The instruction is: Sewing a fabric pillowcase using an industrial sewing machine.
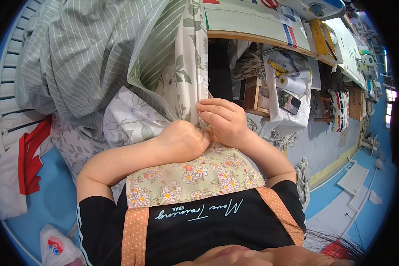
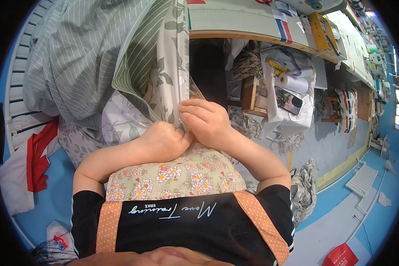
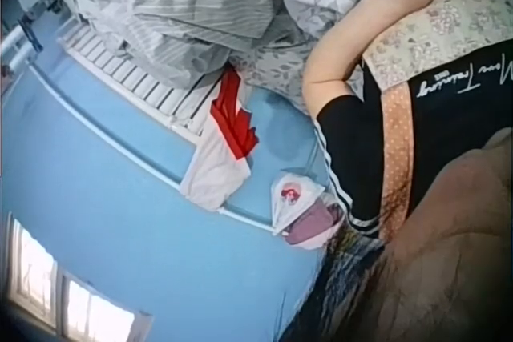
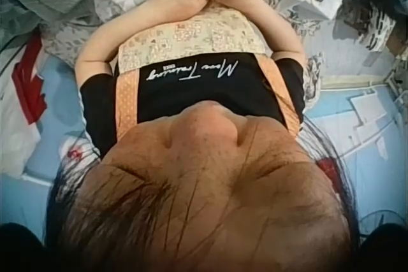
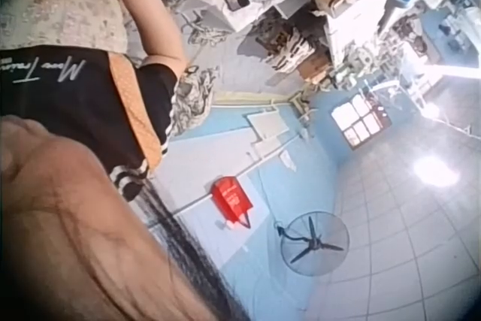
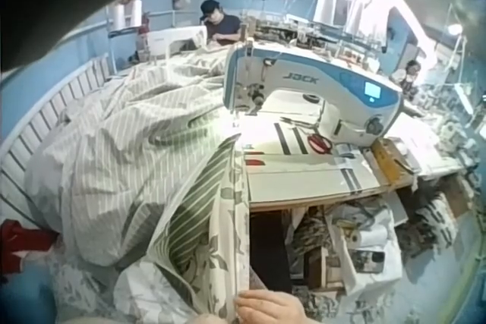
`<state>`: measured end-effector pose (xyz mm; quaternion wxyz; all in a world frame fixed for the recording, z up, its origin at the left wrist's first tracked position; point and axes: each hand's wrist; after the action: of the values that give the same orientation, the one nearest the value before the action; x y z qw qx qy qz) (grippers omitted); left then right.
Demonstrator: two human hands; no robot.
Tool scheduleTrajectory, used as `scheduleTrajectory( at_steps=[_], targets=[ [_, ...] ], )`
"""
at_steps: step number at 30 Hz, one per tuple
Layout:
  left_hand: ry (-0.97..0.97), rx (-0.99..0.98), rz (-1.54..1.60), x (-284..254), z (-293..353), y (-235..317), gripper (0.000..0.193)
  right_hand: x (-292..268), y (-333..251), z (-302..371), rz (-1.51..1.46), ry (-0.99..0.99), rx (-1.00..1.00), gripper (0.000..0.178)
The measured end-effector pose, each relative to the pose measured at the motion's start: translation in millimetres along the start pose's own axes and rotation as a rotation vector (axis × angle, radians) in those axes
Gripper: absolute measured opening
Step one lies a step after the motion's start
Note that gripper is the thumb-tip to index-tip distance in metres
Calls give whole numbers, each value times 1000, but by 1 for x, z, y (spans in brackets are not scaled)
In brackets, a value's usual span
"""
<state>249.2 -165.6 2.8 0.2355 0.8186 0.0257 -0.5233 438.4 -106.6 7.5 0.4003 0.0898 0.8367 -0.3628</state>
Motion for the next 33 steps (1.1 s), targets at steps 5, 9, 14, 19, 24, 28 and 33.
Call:
scheduleTrajectory(
  at_steps=[5, 9, 14, 19, 24, 28, 33],
  targets=[
    [5, -8, 1, 0, 0, 1, 17, 4, 0, 3, 6, 22, 5, 32],
    [-10, -18, -4, -4, -2, 2, 12, 5, -2, 5, 27, 14, 15, 31],
    [19, -24, 67, -19, -2, -2, 9, -6, -7, 4, 49, -54, 9, 26],
    [-39, -53, 207, -41, -3, -1, 12, -7, -4, 1, 73, -39, -72, 24],
    [337, -245, 184, -69, 9, -23, 14, 11, 8, 3, 20, 39, -6, 22],
    [633, -617, -67, -63, 32, -54, 39, 19, 16, 8, 41, 48, 16, 19],
    [783, -868, -248, -23, 42, -74, 68, 22, 21, 12, 37, 23, 34, 17]
  ],
)
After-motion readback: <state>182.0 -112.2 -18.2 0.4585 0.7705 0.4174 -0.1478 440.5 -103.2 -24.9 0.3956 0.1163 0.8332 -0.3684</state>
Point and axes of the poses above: each hand's wrist, its own z-axis away from the middle knuckle, its own x-axis out of the palm, y = z × x, and after that the axes turned 13 degrees about x, right-handed
